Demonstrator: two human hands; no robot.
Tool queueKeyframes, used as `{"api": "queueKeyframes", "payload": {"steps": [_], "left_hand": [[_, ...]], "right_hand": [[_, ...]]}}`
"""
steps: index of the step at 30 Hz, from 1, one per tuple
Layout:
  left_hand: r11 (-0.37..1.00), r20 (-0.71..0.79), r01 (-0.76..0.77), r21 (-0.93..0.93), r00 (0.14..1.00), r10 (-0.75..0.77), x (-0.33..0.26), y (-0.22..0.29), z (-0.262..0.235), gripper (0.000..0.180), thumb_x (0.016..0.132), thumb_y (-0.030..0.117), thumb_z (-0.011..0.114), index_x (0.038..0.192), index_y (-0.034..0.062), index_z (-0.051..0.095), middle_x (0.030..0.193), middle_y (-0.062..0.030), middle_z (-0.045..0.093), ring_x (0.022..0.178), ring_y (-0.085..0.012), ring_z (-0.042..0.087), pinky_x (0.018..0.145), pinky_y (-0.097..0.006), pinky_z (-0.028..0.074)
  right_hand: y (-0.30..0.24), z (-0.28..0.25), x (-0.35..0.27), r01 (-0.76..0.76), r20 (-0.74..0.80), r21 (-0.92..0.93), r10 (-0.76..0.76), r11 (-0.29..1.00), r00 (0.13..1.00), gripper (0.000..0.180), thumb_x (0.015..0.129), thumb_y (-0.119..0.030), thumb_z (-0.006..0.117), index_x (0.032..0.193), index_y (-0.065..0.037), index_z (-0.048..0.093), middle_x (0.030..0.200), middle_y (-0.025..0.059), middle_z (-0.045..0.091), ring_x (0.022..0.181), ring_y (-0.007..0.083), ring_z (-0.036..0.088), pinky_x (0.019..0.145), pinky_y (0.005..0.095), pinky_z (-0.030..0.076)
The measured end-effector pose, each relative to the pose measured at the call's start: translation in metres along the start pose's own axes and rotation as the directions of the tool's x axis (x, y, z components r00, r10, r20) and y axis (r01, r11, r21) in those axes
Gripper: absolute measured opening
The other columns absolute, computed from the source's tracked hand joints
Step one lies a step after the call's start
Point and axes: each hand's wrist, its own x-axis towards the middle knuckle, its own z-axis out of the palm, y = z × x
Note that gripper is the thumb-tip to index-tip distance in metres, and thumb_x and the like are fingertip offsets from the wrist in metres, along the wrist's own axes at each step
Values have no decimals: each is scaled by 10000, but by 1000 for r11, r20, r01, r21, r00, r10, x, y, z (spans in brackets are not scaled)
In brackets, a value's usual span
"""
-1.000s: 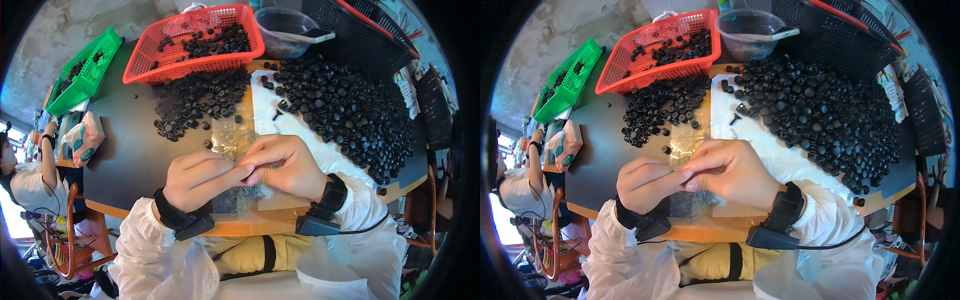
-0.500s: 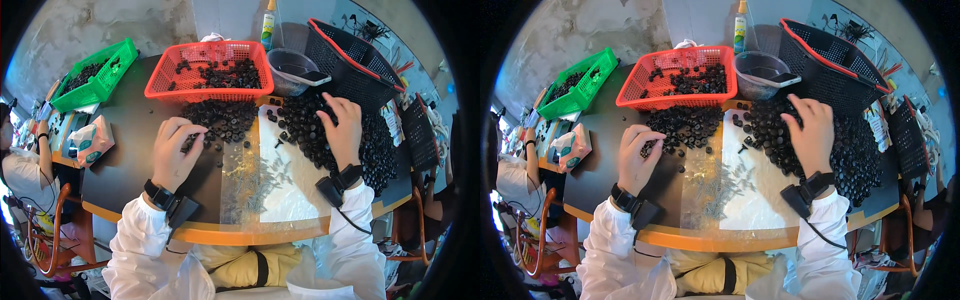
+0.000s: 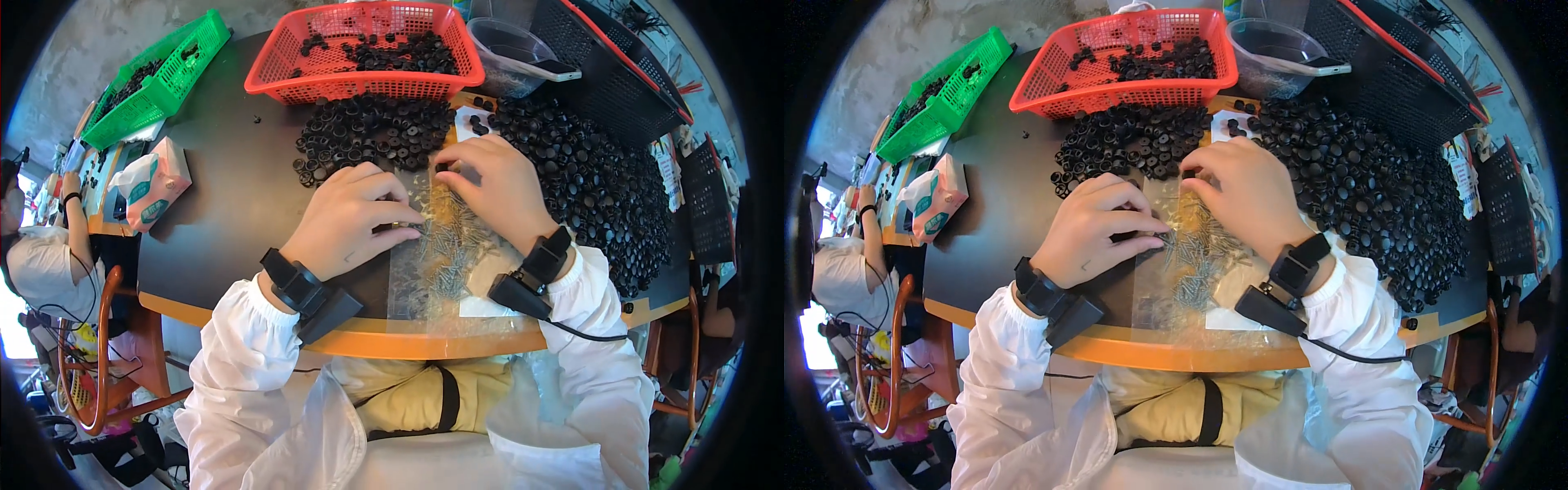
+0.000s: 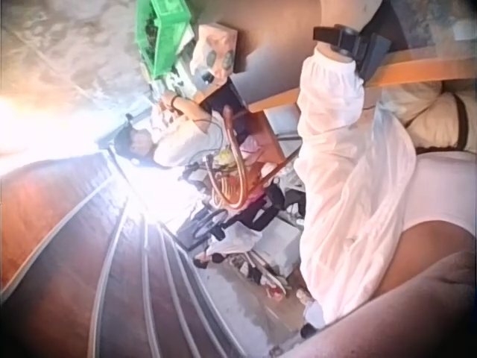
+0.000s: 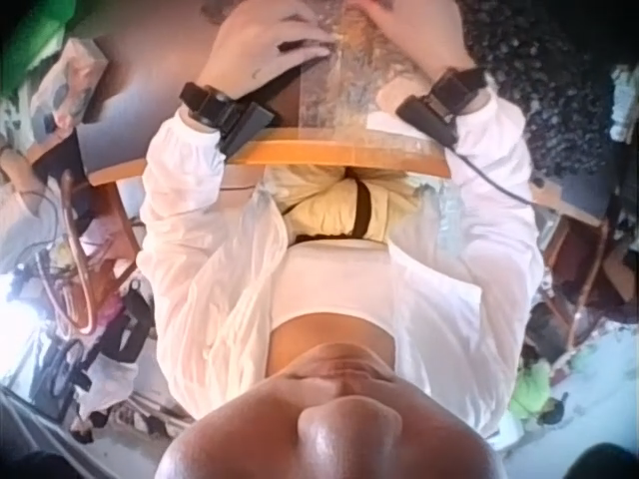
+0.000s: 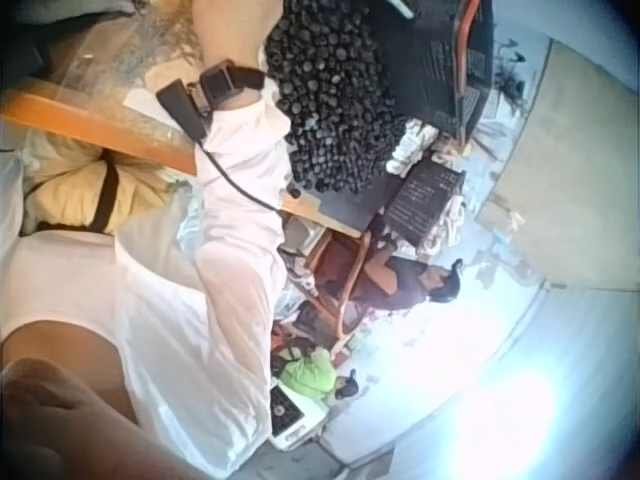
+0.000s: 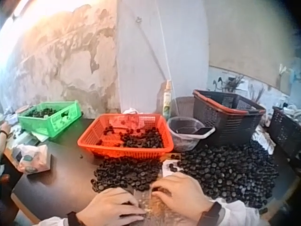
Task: Assembling small black plastic components by hand at a manufacturing workstation.
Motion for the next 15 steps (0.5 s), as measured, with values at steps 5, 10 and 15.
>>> {"api": "queueKeyframes", "payload": {"steps": [5,10,15], "left_hand": [[999,-23,37,27,999,-37,-2,5,4,141,700,175,772,831,138,735,832,19,594,790,-198,557,695,-329,460],[997,19,46,69,999,-47,-2,6,5,146,720,177,753,841,125,691,830,17,623,810,-211,579,688,-322,464],[990,-79,109,-84,990,-116,4,9,7,165,723,94,762,864,85,677,841,-10,663,800,-218,615,710,-320,484]], "right_hand": [[-7,-12,-12,-86,-2,224,89,971,996,222,777,-105,705,997,-85,684,884,91,671,863,243,642,755,326,500],[-9,-21,-28,-38,28,251,32,967,999,240,747,-71,727,983,-77,683,914,82,663,839,258,628,746,329,498],[-20,-21,-33,-257,130,507,222,823,966,248,733,-66,765,958,-68,660,898,47,658,755,160,619,679,262,495]]}}
